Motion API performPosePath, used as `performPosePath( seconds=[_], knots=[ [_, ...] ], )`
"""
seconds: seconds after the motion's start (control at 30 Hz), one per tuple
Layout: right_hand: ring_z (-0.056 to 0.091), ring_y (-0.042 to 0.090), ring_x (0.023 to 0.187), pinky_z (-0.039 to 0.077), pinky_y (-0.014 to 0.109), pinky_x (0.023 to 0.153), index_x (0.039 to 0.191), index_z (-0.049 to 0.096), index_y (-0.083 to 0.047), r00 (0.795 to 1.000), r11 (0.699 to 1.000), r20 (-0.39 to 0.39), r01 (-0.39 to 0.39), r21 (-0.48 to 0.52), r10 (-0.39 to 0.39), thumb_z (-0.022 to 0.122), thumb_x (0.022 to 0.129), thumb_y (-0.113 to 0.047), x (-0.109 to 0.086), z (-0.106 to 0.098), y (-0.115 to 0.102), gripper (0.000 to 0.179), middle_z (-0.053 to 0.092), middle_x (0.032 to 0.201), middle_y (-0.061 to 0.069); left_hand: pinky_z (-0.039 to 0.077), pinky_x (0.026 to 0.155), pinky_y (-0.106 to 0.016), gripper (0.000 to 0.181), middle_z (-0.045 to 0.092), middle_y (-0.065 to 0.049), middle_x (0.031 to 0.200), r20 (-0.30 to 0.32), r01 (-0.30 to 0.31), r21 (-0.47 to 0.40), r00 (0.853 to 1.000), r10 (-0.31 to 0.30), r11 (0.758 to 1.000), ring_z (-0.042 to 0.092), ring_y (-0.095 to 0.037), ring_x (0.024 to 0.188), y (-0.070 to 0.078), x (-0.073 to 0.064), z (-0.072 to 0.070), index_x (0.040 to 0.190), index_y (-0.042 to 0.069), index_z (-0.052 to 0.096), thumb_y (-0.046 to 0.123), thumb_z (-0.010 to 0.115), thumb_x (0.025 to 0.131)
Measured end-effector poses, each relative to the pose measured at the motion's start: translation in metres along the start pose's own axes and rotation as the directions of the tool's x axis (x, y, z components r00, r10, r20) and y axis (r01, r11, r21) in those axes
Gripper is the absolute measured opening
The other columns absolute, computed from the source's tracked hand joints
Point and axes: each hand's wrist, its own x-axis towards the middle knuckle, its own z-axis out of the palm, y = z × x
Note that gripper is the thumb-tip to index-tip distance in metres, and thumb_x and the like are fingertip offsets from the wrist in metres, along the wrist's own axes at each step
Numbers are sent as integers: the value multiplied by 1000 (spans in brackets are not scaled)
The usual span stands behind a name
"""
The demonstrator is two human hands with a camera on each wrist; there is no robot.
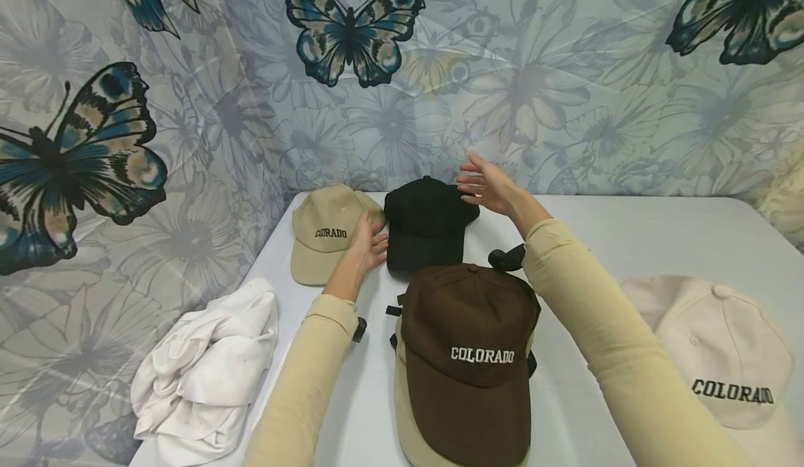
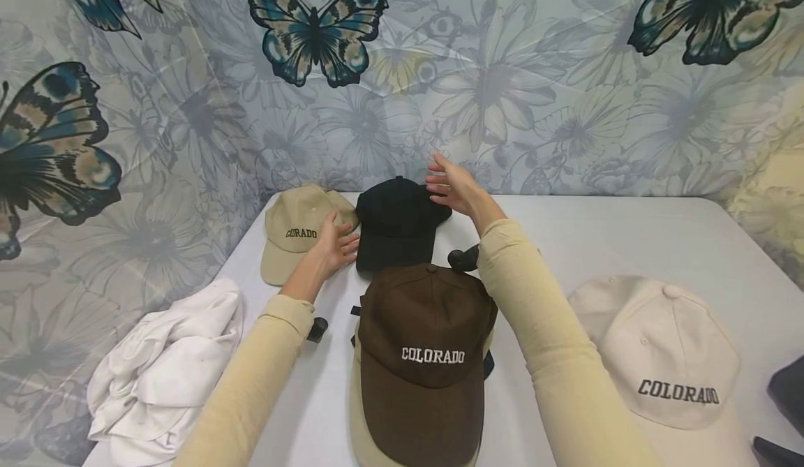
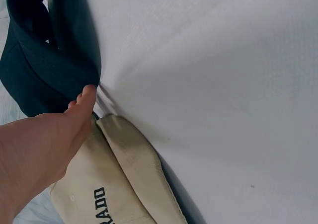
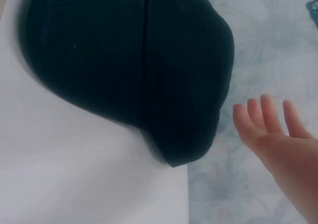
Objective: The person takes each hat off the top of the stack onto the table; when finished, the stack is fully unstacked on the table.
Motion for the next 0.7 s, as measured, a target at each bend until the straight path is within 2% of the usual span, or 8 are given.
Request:
performPosePath(
  seconds=[0.17, 0.3, 0.5, 0.7],
  knots=[
    [22, 35, 139, 26, 45, 109, 152, 13, -5, 1000, 1000, 16, 10, 11, -10, 33, 102, -46, -7, -1, -3, 69, 17, 153, 22, 23, 110, -47, 63, 37, -19, 146, -6, 6, -30, 1000, -6, 1000, 33, -32, 134, 4, 2, 0, 148, 9, 33, 49, 23, 101],
    [22, 35, 139, 27, 48, 108, 152, 13, -5, 999, 1000, 51, 9, 19, -10, 31, 102, -46, -13, -3, -7, 68, 15, 154, 22, 25, 108, -49, 62, 43, -20, 141, 15, 8, -49, 1000, -7, 999, 40, -32, 130, 7, -1, -5, 147, 9, 37, 50, 22, 102],
    [22, 36, 138, 28, 51, 107, 153, 13, -7, 993, 999, 118, -19, -32, 23, 29, 103, -47, -24, -5, -13, 66, 17, 153, 21, 26, 108, -50, 64, 46, -18, 140, 82, -1, -60, 997, 6, 998, 43, -31, 129, 13, -9, -11, 147, 10, 36, 53, 23, 101],
    [24, 37, 138, 30, 49, 106, 152, 13, -4, 974, 989, 211, -55, -136, 83, 29, 102, -49, -38, -4, -20, 69, 19, 152, 23, 27, 108, -48, 61, 46, -18, 140, 175, -44, -29, 983, 48, 999, 43, -31, 129, 20, -24, -10, 148, 9, 34, 49, 23, 103]
  ],
)
